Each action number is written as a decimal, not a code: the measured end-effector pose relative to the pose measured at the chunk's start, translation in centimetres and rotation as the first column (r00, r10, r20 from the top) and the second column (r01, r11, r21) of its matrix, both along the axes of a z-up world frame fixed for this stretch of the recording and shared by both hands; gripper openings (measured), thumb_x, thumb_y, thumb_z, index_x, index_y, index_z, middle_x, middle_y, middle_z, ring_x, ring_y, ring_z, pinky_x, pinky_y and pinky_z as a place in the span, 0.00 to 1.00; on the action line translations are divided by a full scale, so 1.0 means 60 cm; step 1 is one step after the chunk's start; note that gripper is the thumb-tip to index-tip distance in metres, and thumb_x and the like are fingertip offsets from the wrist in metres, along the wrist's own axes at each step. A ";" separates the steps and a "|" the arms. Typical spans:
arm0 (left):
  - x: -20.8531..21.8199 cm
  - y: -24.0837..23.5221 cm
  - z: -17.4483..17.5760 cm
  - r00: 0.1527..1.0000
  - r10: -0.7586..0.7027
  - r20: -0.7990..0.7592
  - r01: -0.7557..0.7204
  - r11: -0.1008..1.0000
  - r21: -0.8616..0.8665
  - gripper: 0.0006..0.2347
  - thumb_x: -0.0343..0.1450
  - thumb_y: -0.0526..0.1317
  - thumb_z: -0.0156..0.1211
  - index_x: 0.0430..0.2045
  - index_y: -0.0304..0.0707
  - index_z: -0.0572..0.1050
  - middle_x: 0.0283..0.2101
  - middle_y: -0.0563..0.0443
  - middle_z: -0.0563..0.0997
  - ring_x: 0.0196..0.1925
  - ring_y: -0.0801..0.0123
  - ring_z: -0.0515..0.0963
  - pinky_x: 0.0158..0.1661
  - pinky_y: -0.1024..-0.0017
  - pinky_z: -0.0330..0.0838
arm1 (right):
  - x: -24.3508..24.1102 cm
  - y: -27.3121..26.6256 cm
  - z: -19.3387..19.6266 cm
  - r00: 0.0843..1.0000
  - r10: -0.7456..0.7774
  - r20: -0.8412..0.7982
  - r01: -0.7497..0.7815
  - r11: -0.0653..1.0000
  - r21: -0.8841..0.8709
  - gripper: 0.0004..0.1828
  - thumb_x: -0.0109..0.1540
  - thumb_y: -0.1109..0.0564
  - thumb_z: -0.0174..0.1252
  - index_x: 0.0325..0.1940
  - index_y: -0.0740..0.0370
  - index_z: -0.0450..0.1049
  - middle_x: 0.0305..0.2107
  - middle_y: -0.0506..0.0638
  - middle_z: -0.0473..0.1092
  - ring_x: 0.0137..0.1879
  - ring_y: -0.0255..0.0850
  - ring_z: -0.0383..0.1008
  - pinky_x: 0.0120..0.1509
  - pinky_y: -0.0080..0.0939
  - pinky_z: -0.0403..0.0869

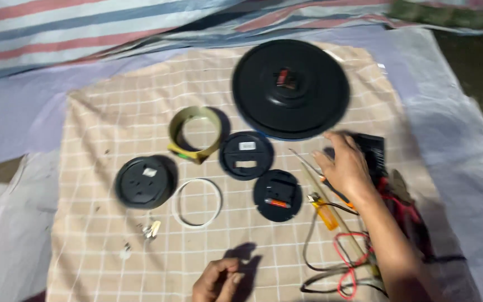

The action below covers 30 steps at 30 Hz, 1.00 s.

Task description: The person disassembles and reassembles several wall clocks on a checkered cloth. They remove back covers, insert batteries into the compartments, and handle various clock components. The person also briefly handles circuit boards and a multimeter.

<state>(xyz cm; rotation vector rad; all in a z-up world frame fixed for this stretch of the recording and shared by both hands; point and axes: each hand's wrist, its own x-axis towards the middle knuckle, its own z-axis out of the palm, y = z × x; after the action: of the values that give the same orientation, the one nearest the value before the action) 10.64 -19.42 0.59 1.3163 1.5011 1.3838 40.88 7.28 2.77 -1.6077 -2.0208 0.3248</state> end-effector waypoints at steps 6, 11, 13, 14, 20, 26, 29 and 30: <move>-0.044 0.015 0.035 0.997 -0.061 0.040 0.065 0.994 -0.090 0.05 0.70 0.37 0.65 0.37 0.38 0.81 0.32 0.54 0.79 0.35 0.73 0.78 0.41 0.76 0.71 | -0.130 -0.094 0.031 0.969 0.229 -0.095 -0.240 0.963 -0.125 0.29 0.60 0.48 0.63 0.63 0.63 0.70 0.59 0.62 0.68 0.66 0.57 0.69 0.70 0.52 0.65; -0.129 0.051 0.033 0.974 0.188 -0.129 -0.188 0.982 0.012 0.10 0.71 0.37 0.63 0.45 0.37 0.76 0.44 0.49 0.80 0.49 0.66 0.79 0.51 0.70 0.72 | -0.177 -0.221 0.042 0.943 0.268 -0.196 -0.249 0.962 0.115 0.23 0.60 0.56 0.64 0.58 0.66 0.74 0.56 0.61 0.72 0.62 0.54 0.73 0.71 0.49 0.68; -0.180 0.087 0.032 0.906 0.291 -0.307 -0.266 0.956 0.122 0.15 0.71 0.39 0.64 0.51 0.37 0.74 0.52 0.44 0.80 0.56 0.58 0.78 0.58 0.65 0.70 | -0.191 -0.263 0.022 0.955 0.191 -0.228 -0.158 0.975 0.157 0.22 0.59 0.58 0.65 0.57 0.65 0.75 0.56 0.59 0.74 0.61 0.52 0.75 0.70 0.48 0.70; -0.211 0.108 0.022 0.813 0.310 -0.493 -0.325 0.944 0.058 0.28 0.69 0.50 0.63 0.62 0.41 0.63 0.63 0.43 0.69 0.66 0.53 0.68 0.60 0.53 0.62 | -0.198 -0.280 0.010 0.935 0.109 -0.338 -0.071 0.990 0.124 0.19 0.60 0.61 0.65 0.54 0.66 0.76 0.53 0.58 0.74 0.59 0.48 0.75 0.70 0.44 0.70; -0.305 0.249 0.074 0.714 0.002 -0.700 -0.424 0.797 -0.430 0.61 0.51 0.67 0.77 0.75 0.56 0.38 0.76 0.24 0.41 0.77 0.31 0.40 0.59 0.26 0.46 | -0.197 -0.333 -0.057 0.781 -0.148 -0.607 0.094 0.988 -0.120 0.18 0.61 0.66 0.63 0.55 0.69 0.76 0.48 0.56 0.76 0.53 0.39 0.76 0.64 0.33 0.72; -0.320 0.303 0.083 0.733 -0.173 -0.657 -0.384 0.692 -0.611 0.61 0.48 0.64 0.80 0.74 0.70 0.40 0.73 0.35 0.45 0.74 0.39 0.50 0.62 0.32 0.53 | -0.184 -0.332 -0.074 0.739 -0.154 -0.655 0.053 0.984 -0.172 0.22 0.61 0.68 0.61 0.60 0.71 0.73 0.47 0.60 0.76 0.50 0.41 0.78 0.62 0.34 0.73; -0.326 0.303 0.064 0.730 -0.113 -0.674 -0.386 0.746 -0.543 0.59 0.46 0.64 0.79 0.73 0.71 0.45 0.67 0.38 0.52 0.68 0.37 0.59 0.62 0.39 0.58 | -0.179 -0.334 -0.094 0.725 -0.143 -0.674 0.024 0.983 -0.182 0.23 0.61 0.68 0.61 0.61 0.72 0.73 0.46 0.60 0.76 0.50 0.41 0.77 0.62 0.34 0.74; -0.327 0.303 0.060 0.722 -0.086 -0.687 -0.393 0.766 -0.509 0.59 0.44 0.64 0.79 0.73 0.70 0.47 0.65 0.39 0.55 0.67 0.37 0.61 0.62 0.40 0.60 | -0.179 -0.334 -0.099 0.717 -0.147 -0.682 0.018 0.981 -0.192 0.23 0.61 0.67 0.61 0.61 0.71 0.73 0.46 0.59 0.76 0.49 0.40 0.78 0.61 0.34 0.74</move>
<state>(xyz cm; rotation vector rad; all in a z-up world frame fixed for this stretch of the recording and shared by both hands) -8.96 -1.22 4.18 1.2979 2.3588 0.3284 30.16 -12.78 -3.15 -1.3678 -1.3518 0.9418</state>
